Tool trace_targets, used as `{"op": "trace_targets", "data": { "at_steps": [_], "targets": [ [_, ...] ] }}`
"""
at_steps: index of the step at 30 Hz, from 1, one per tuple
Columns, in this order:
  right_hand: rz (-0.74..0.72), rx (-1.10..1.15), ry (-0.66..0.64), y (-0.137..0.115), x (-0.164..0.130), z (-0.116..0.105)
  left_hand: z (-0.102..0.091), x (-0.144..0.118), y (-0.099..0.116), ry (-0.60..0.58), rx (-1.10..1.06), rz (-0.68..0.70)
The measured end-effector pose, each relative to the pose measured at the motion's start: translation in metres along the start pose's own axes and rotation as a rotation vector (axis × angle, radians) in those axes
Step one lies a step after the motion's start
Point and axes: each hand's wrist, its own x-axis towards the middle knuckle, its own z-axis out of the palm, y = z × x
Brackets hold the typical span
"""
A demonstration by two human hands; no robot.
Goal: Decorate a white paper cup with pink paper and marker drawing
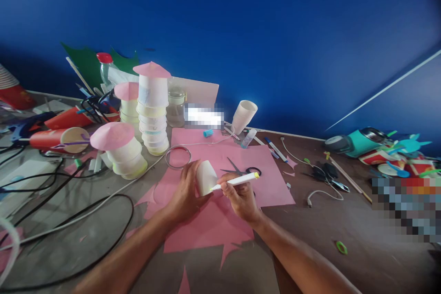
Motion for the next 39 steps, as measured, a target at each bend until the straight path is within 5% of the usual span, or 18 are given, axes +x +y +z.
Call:
{"op": "trace_targets", "data": {
  "at_steps": [8,16,22,27,34,39],
  "targets": [
    [0.137,0.151,0.219,0.019,0.004,-0.004,0.001,0.000,0.001,-0.003,-0.030,-0.022],
    [0.149,0.167,0.041,0.014,0.000,-0.004,0.000,0.001,0.002,-0.015,-0.030,-0.021],
    [0.128,0.090,0.050,0.009,0.004,-0.003,0.002,-0.001,-0.002,-0.001,-0.040,-0.011],
    [0.191,0.194,0.209,0.018,0.007,-0.004,0.000,0.000,0.000,-0.004,-0.027,-0.031],
    [0.181,0.256,0.053,0.014,0.003,-0.003,0.001,0.001,0.002,0.015,-0.033,0.010],
    [0.173,0.236,0.060,0.017,0.004,-0.003,0.001,0.000,0.000,0.021,-0.025,0.024]
  ]
}}
